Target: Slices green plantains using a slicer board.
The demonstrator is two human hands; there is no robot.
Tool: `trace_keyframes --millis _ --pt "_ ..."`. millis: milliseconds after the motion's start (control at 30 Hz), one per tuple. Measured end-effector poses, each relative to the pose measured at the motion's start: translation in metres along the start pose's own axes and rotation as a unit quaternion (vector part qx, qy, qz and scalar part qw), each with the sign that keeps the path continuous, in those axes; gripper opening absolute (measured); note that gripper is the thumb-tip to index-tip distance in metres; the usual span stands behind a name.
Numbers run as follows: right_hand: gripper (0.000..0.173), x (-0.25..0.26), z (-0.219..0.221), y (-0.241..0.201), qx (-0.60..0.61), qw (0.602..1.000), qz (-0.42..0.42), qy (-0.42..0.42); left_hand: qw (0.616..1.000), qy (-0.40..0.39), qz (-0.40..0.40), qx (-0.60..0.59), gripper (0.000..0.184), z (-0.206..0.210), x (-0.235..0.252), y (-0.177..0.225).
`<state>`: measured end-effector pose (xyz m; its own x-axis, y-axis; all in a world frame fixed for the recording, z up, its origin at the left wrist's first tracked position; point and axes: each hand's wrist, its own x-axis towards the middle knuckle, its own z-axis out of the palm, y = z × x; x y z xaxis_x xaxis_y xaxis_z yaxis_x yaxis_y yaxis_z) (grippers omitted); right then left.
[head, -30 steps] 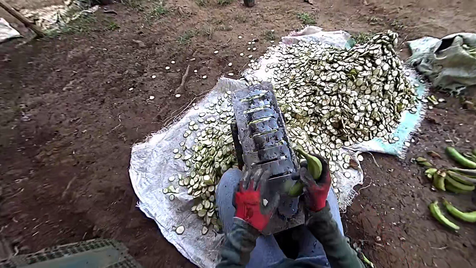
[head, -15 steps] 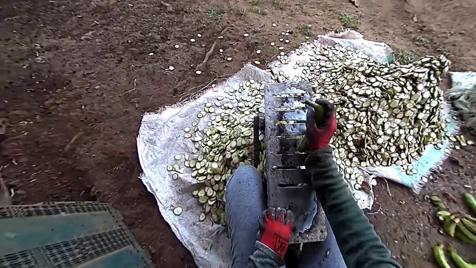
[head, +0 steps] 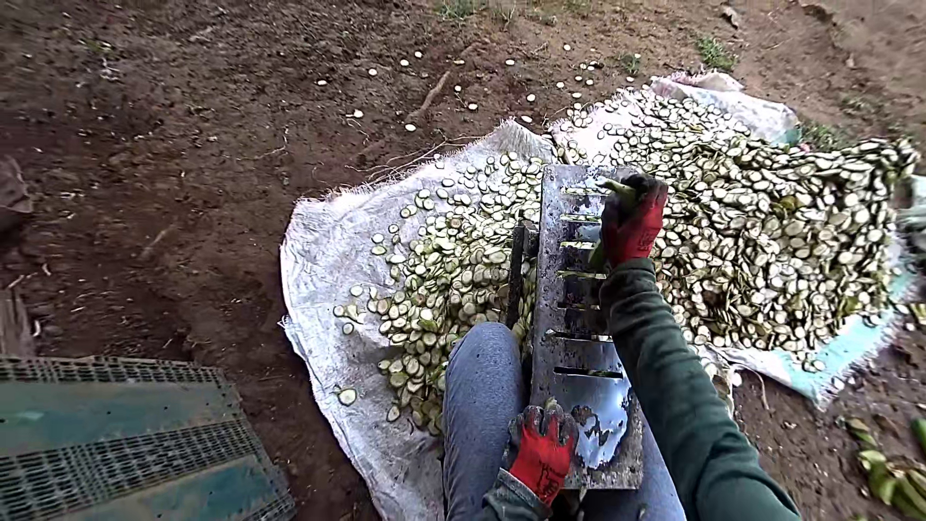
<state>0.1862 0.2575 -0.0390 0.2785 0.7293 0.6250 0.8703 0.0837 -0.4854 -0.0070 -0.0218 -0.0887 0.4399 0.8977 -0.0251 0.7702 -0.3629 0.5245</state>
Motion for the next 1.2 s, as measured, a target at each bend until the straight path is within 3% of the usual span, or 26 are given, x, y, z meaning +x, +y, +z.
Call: trace_keyframes --millis 133,233,300,367,433,500,567,633,733,800,867,933,1033,1100,1200 --pt "0.036 -0.144 -0.077 0.008 0.000 0.998 -0.051 0.037 0.975 -0.202 -0.045 -0.081 0.038 -0.026 0.019 -0.004" --pt "0.027 -0.208 -0.099 -0.002 0.019 0.996 -0.069 0.055 0.977 -0.189 -0.012 -0.097 0.040 -0.028 0.021 -0.014" --pt "0.024 -0.175 -0.076 -0.004 0.020 0.992 -0.108 0.067 0.990 -0.106 -0.017 -0.090 0.038 -0.019 0.016 -0.017" --pt "0.020 -0.108 -0.030 0.007 0.026 0.986 -0.150 0.069 0.994 -0.081 -0.038 -0.064 0.037 -0.020 0.015 -0.013" --pt "0.021 -0.037 0.011 0.014 0.000 0.986 -0.157 0.050 0.994 -0.099 -0.040 -0.028 0.037 -0.022 0.018 -0.006" --pt "0.026 0.013 0.027 0.009 -0.038 0.993 -0.109 -0.002 0.983 -0.169 -0.057 -0.038 0.041 -0.030 0.029 -0.003" --pt "0.029 0.015 0.016 0.000 -0.045 0.995 -0.080 -0.044 0.977 -0.190 -0.069 -0.064 0.041 -0.036 0.037 -0.009" --pt "0.034 -0.037 -0.017 0.000 -0.012 0.996 -0.082 -0.035 0.991 -0.068 -0.067 -0.097 0.036 -0.035 0.042 -0.028" --pt "0.032 -0.166 -0.077 0.003 0.038 0.997 -0.071 0.004 0.965 0.256 -0.031 -0.045 0.024 -0.043 0.073 -0.078" --pt "0.032 -0.213 -0.094 -0.003 0.041 0.996 -0.080 0.021 0.955 0.287 -0.070 -0.023 0.026 -0.064 0.103 -0.106" --pt "0.033 -0.195 -0.080 -0.003 0.004 0.992 -0.124 0.011 0.960 0.259 -0.101 -0.021 0.039 -0.074 0.120 -0.122" --pt "0.033 -0.131 -0.044 0.004 -0.025 0.988 -0.153 -0.023 0.948 0.307 -0.085 -0.016 0.040 -0.071 0.123 -0.123" --pt "0.037 -0.026 0.009 0.008 -0.061 0.986 -0.130 -0.081 0.921 0.384 -0.060 -0.018 0.034 -0.057 0.102 -0.120" --pt "0.041 0.016 0.022 0.002 -0.087 0.985 -0.088 -0.122 0.917 0.395 -0.060 -0.008 0.032 -0.051 0.083 -0.129" --pt "0.036 -0.024 -0.007 -0.002 -0.048 0.989 -0.075 -0.117 0.922 0.377 -0.088 0.006 0.031 -0.040 0.045 -0.163"
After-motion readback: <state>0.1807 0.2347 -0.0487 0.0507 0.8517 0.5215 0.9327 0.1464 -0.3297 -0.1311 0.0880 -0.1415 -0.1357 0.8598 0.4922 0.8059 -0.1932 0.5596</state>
